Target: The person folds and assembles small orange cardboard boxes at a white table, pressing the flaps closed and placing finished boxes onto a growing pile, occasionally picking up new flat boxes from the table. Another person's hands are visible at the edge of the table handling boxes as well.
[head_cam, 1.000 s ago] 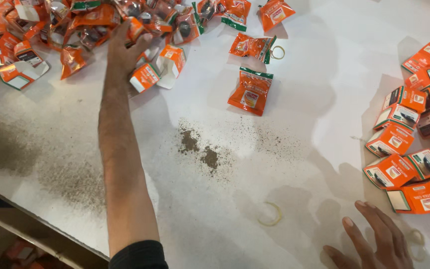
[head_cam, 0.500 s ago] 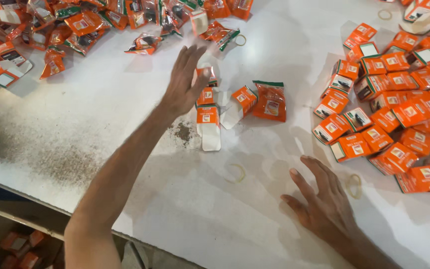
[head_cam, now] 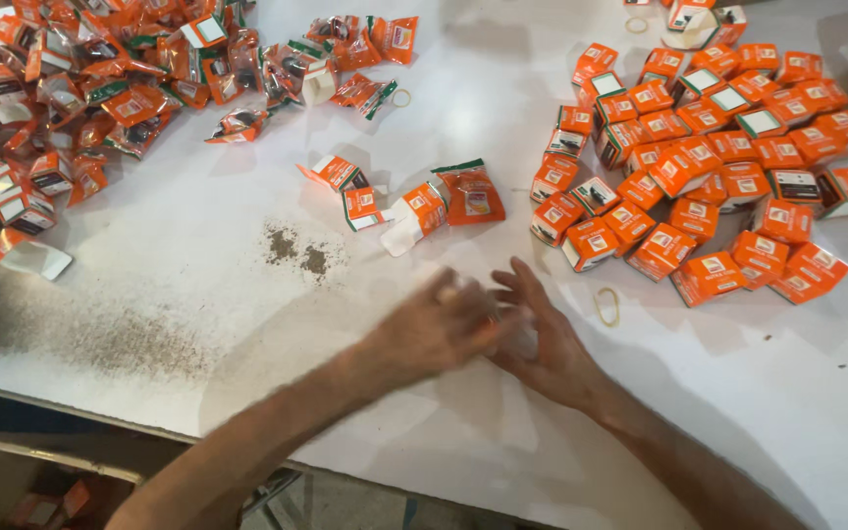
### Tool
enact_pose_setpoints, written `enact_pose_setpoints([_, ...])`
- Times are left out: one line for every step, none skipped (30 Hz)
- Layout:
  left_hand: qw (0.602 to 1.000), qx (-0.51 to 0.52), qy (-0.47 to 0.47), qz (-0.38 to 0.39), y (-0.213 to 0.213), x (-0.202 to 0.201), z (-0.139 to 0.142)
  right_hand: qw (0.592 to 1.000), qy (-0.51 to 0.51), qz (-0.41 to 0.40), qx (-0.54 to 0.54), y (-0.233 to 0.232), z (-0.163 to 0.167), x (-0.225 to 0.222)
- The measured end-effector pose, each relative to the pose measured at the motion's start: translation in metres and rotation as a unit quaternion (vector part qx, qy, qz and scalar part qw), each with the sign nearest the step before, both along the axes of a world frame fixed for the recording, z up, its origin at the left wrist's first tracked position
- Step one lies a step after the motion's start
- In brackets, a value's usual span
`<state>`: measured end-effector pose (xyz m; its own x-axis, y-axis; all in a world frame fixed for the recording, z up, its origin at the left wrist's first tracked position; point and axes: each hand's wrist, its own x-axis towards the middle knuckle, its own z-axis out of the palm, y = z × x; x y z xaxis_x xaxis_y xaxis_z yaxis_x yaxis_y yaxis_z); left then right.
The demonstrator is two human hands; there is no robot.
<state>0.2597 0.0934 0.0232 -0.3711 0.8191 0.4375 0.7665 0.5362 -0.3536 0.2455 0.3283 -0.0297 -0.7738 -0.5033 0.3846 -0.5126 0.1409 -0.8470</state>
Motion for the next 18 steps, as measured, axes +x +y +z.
enact_pose_setpoints([0.991,0.014,-0.067,-0.114,0.013,-0.001,-0.003,1.000,-0.014,-0.005,0.021,0.003,-0.001,-0.003])
enact_pose_setpoints([0.992,0.033,-0.043,-0.116,0.021,-0.010,-0.005,0.999,-0.024,-0.011,0.043,0.006,-0.001,-0.007])
enact_pose_setpoints([0.991,0.050,-0.023,-0.120,0.027,-0.023,-0.008,0.997,-0.038,-0.018,0.063,0.010,-0.001,-0.010])
enact_pose_setpoints([0.990,0.066,-0.006,-0.125,0.029,-0.040,-0.011,0.994,-0.084,-0.051,0.041,0.017,-0.001,-0.013])
enact_pose_setpoints([0.998,0.060,0.002,-0.033,0.029,-0.063,-0.013,0.988,-0.130,-0.083,0.017,0.022,0.000,-0.016])
enact_pose_setpoints([0.997,0.053,0.009,0.059,0.027,-0.086,-0.016,0.977,-0.177,-0.115,-0.006,0.027,0.000,-0.017])
enact_pose_setpoints([0.982,0.133,-0.072,0.110,0.020,-0.107,-0.021,0.983,-0.154,-0.087,-0.046,0.028,-0.001,-0.016])
enact_pose_setpoints([0.953,0.208,-0.154,0.160,0.014,-0.127,-0.026,0.986,-0.131,-0.060,-0.086,0.026,-0.003,-0.014])
enact_pose_setpoints([0.956,0.165,-0.156,0.184,0.013,-0.149,-0.030,0.986,-0.105,-0.030,-0.125,0.023,-0.004,-0.013])
enact_pose_setpoints([0.957,0.123,-0.156,0.209,0.012,-0.168,-0.034,0.996,-0.047,-0.053,-0.051,0.022,-0.005,-0.011])
enact_pose_setpoints([0.952,0.135,-0.178,0.209,0.011,-0.179,-0.041,0.997,0.006,-0.072,0.025,0.020,-0.006,-0.007])
enact_pose_setpoints([0.946,0.148,-0.201,0.209,0.011,-0.189,-0.045,0.989,0.059,-0.089,0.102,0.019,-0.005,-0.004])
enact_pose_setpoints([0.939,0.160,-0.222,0.209,0.012,-0.195,-0.048,0.986,0.083,-0.076,0.124,0.019,-0.004,-0.003])
enact_pose_setpoints([0.940,0.124,-0.230,0.220,0.012,-0.198,-0.048,0.981,0.106,-0.068,0.145,0.020,-0.001,-0.002])
enact_pose_setpoints([0.940,0.087,-0.238,0.229,0.012,-0.197,-0.047,0.976,0.129,-0.061,0.165,0.022,0.002,-0.002])
enact_pose_setpoints([0.938,0.051,-0.246,0.240,0.012,-0.193,-0.043,0.979,0.123,-0.054,0.154,0.024,0.005,-0.001])
enact_pose_setpoints([0.939,0.062,-0.252,0.227,0.010,-0.186,-0.038,0.982,0.116,-0.045,0.144,0.027,0.009,-0.002])
enact_pose_setpoints([0.940,0.072,-0.257,0.214,0.007,-0.174,-0.032,0.984,0.111,-0.037,0.133,0.028,0.012,-0.002])
